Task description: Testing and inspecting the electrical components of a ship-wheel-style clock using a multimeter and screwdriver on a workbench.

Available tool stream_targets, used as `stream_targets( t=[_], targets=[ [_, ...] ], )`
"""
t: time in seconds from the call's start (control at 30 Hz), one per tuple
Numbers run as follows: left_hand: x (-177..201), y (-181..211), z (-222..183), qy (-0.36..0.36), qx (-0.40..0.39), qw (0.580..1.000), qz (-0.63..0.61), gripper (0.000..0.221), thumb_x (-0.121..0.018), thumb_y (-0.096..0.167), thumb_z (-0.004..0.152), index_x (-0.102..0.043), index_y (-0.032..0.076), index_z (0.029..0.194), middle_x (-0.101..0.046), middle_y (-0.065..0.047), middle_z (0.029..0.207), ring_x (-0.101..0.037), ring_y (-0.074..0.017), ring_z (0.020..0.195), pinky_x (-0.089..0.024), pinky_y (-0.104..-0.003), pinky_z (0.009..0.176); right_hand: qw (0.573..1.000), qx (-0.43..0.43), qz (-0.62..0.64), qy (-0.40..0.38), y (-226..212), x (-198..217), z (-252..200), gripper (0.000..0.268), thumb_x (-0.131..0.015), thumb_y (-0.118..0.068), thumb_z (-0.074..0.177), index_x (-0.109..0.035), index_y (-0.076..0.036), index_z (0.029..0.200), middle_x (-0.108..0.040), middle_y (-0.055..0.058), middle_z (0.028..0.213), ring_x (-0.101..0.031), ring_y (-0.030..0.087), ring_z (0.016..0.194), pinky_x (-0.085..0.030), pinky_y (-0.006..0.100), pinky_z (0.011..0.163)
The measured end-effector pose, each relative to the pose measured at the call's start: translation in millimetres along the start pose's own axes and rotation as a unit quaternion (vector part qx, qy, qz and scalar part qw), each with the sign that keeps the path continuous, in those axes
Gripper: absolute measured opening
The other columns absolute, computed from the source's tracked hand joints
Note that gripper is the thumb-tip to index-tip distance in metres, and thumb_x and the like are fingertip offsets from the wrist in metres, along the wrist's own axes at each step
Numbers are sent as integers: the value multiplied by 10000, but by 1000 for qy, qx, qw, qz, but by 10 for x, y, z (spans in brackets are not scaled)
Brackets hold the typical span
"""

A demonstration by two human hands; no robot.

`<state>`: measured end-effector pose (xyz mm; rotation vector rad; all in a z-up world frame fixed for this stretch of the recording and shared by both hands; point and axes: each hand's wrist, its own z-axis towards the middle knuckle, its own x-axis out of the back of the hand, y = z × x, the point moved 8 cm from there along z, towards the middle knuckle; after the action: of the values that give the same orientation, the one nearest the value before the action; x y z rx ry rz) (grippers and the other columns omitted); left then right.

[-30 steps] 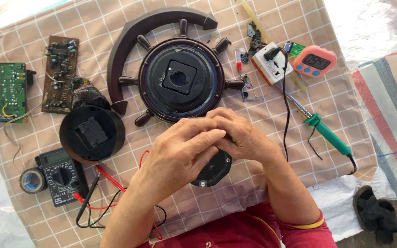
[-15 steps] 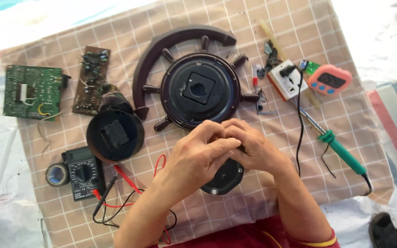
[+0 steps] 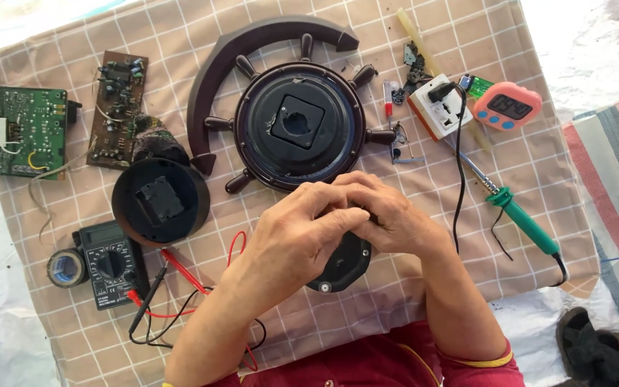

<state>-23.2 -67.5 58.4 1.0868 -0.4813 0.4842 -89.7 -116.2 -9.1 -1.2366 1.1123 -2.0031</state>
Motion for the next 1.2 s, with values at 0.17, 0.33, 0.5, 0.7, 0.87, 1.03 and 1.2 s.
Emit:
stream_targets(
  t=[0.17,0.33,0.5,0.7,0.87,1.03,1.2],
  targets=[
    [-15,-7,4,-5,-20,1000,12,211,-565,-9,815,-557,36,1021,-548,-94,1015,-542,-250,854,-471,-335,781,998,31,-40,27,14,-8,-15,174,-404,-149,887,-494,-18,957,-531,110,920,-528,250,883,-432,359,783],
    [-36,-69,-17,11,21,1000,11,125,-546,58,856,-570,92,974,-506,-68,892,-537,-201,776,-472,-285,646,999,9,-41,16,35,-12,-12,322,-390,-356,883,-478,-47,899,-521,86,913,-520,215,856,-418,336,764],
    [-58,-45,-42,-23,-21,999,-4,262,-513,-72,814,-529,37,1051,-543,-93,1074,-537,-257,862,-469,-346,778,999,27,-30,19,-19,11,0,185,-409,-124,885,-527,-10,971,-546,125,929,-543,252,842,-435,350,753],
    [17,30,-54,-14,-4,999,-36,348,-573,164,874,-446,71,1185,-502,-157,1153,-545,-294,1052,-460,-380,931,996,53,24,69,-130,107,-132,185,-424,-184,881,-465,-4,901,-556,169,933,-570,278,791,-467,343,692],
    [49,62,-68,-28,-18,999,-12,314,-559,199,883,-471,78,1160,-522,-122,1091,-557,-261,970,-458,-370,860,998,-2,20,66,-287,155,-390,162,-459,-144,870,-477,-32,986,-575,77,881,-587,236,818,-483,314,729],
    [-35,127,-79,-58,-44,997,18,285,-616,146,823,-534,76,1087,-532,-77,1000,-538,-247,919,-428,-362,822,994,-51,-63,79,-176,22,-684,134,-539,-94,827,-511,-19,934,-601,79,878,-620,243,812,-485,307,711],
    [-133,197,-131,-66,-68,995,19,288,-583,231,851,-514,123,1109,-549,-68,997,-548,-253,897,-411,-342,788,992,-56,-80,80,-180,-19,-738,225,-439,-185,870,-477,32,918,-560,152,828,-572,263,716,-454,326,625]
  ],
)
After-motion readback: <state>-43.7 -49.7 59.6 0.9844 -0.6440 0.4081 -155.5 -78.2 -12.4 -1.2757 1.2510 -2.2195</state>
